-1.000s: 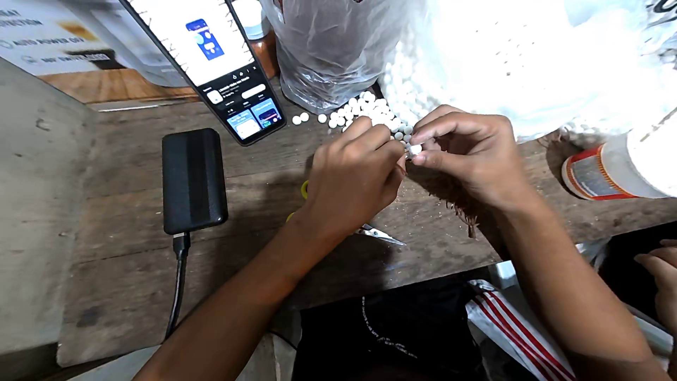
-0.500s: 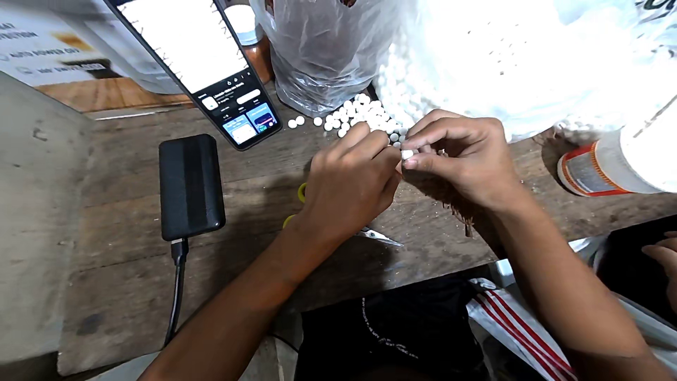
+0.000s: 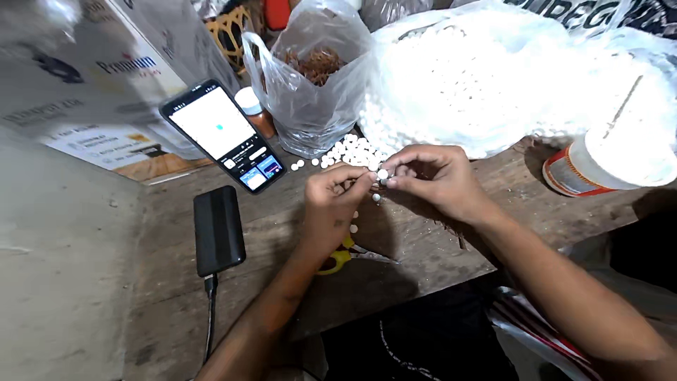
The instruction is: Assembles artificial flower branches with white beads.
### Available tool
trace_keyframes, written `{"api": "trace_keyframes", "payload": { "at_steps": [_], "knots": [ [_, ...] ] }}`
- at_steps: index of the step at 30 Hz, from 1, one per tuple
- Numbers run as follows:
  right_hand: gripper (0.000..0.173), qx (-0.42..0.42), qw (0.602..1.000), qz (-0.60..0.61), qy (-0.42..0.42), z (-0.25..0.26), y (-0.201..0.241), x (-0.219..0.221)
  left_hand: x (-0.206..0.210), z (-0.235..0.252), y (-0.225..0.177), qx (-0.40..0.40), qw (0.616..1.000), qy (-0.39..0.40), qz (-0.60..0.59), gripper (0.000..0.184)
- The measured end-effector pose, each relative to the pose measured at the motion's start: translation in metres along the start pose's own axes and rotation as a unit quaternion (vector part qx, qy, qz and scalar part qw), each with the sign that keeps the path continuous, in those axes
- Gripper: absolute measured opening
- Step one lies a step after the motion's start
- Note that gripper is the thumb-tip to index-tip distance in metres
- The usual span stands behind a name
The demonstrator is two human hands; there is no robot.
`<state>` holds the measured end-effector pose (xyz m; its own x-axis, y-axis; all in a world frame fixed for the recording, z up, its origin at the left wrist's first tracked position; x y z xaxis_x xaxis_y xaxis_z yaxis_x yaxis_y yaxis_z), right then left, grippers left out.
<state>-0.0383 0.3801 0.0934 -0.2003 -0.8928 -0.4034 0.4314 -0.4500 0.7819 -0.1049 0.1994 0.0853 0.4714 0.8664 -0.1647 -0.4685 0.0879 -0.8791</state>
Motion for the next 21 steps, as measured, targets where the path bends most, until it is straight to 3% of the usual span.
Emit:
{"api": "trace_keyframes", "payload": {
  "at_steps": [16, 21],
  "knots": [
    [0.010, 0.019, 1.000, -0.018, -0.015, 0.0002, -0.0014, 0.0008, 0.0045, -0.0016, 0.0026, -0.112, 0.991, 0.016, -0.071, 0.008],
    [0.010, 0.027, 0.999, -0.017, -0.018, 0.0007, -0.0022, 0.0010, 0.0051, -0.0013, 0.0031, -0.129, 0.988, 0.008, -0.088, 0.020]
  ]
}}
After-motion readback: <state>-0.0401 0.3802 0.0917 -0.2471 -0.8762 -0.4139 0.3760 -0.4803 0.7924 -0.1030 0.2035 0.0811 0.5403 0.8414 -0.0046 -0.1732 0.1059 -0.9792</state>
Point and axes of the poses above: each hand's wrist, its own z-axis towards the middle knuckle, its own x-axis out of the palm, y = z × x, the point moved 4 cm from there along z, towards the middle knuckle, and after that the axes turned 7 degrees about -z, right-handed, at the moved point
